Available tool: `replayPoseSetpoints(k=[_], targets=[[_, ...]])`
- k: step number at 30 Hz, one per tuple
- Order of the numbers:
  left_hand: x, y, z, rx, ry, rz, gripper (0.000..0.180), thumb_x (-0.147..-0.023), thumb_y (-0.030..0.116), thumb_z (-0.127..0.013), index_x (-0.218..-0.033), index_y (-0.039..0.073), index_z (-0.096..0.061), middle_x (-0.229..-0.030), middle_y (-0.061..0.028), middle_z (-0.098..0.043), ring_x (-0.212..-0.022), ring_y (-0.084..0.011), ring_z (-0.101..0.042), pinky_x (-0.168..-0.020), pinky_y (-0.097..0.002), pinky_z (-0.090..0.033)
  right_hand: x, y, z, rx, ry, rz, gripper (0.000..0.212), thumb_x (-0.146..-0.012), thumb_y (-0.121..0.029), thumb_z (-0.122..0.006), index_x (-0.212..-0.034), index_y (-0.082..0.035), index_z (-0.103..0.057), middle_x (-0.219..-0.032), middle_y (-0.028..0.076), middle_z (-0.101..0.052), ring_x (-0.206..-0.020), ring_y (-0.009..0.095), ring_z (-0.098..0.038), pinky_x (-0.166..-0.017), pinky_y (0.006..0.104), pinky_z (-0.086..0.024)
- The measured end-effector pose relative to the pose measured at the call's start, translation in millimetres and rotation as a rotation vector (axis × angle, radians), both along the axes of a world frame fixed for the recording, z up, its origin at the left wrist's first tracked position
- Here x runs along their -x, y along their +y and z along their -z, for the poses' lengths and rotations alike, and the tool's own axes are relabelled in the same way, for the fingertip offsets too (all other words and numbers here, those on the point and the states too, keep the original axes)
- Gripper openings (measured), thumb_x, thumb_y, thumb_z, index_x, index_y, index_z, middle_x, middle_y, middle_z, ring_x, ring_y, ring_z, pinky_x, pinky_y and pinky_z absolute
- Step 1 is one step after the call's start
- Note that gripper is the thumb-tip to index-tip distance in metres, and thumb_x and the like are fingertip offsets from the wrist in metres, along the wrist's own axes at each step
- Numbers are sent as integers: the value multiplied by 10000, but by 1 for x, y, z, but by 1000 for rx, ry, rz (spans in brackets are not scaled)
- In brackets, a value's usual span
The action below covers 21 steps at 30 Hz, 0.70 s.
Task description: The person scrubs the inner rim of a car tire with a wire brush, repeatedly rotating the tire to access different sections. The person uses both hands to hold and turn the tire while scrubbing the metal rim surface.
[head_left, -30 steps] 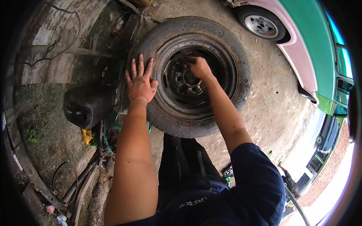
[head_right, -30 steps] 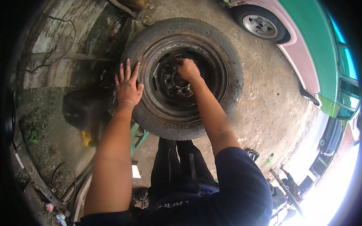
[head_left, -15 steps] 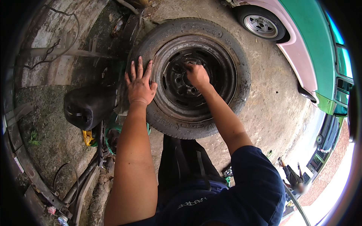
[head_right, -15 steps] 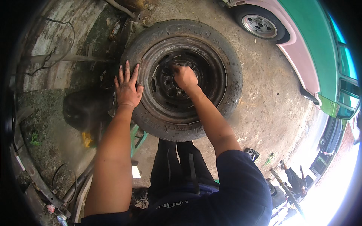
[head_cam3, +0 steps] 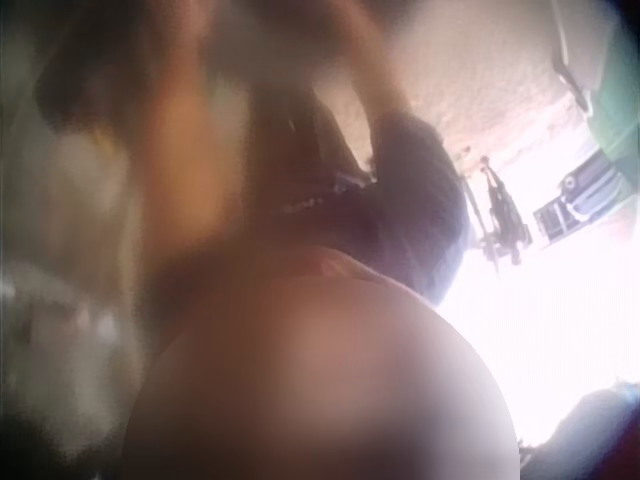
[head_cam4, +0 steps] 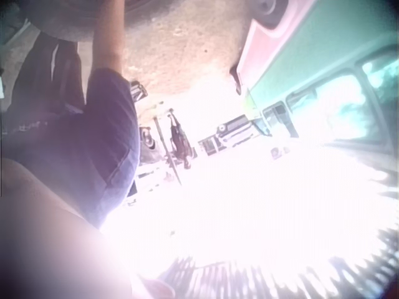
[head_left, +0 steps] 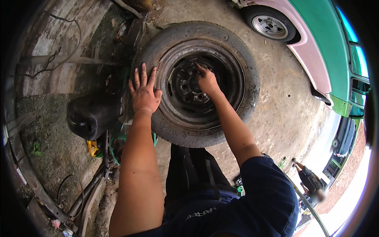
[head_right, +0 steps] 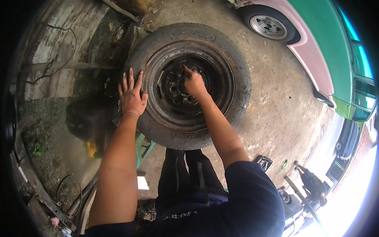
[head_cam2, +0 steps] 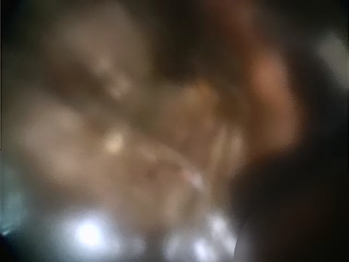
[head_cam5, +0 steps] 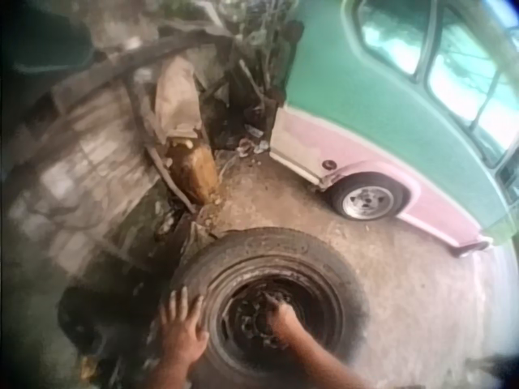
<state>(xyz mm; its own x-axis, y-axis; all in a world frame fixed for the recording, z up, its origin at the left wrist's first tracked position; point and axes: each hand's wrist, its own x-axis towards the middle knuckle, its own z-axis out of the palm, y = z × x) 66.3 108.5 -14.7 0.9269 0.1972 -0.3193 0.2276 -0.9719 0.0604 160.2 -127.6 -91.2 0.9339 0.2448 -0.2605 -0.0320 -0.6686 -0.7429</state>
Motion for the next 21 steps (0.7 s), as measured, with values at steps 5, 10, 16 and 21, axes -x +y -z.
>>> replayPoseSetpoints(k=[5, 10, 16, 21], targets=[[-1, 0, -1, -22, 11, 8, 825, -871, 342, -601, -1573, 361, -168, -1668, 0, -1, -1525, -298, -53, -1209, -545, -108, 2, -4, 1, -104, 33, 3, 472, -866, -62, -602, -1338, -73, -586, -1242, 282, -606, -1215, 388, -566, -1033, 414, -443], [-1, -1, -3, -24, 20, 7, 841, -873, 352, -629, -1574, 360, -165, -1668, -2, 1, -1525, -296, -53, -1206, -548, -118, 9, -9, -8, -170, 147, 346, 464, -874, -103, -646, -1331, -40, -590, -1259, 218, -641, -1210, 297, -607, -1012, 349, -450], [0, -1, -1, -31, -15, 13, 846, -868, 352, -643, -1574, 346, -176, -1667, -7, -16, -1522, -300, -73, -1200, -554, -131, 2, -9, -8, -57, -108, 48, 448, -843, -50, -603, -1273, -167, -650, -1064, 256, -650, -1032, 414, -619, -869, 418, -520], [1, -1, -2, -39, -2, 19, 816, -880, 366, -609, -1574, 345, -179, -1667, -7, -15, -1521, -301, -79, -1199, -556, -137, 5, -22, -6, 118, 17, 247, 409, -838, -77, -562, -1219, -155, -686, -1011, 258, -666, -985, 416, -641, -872, 458, -520]])
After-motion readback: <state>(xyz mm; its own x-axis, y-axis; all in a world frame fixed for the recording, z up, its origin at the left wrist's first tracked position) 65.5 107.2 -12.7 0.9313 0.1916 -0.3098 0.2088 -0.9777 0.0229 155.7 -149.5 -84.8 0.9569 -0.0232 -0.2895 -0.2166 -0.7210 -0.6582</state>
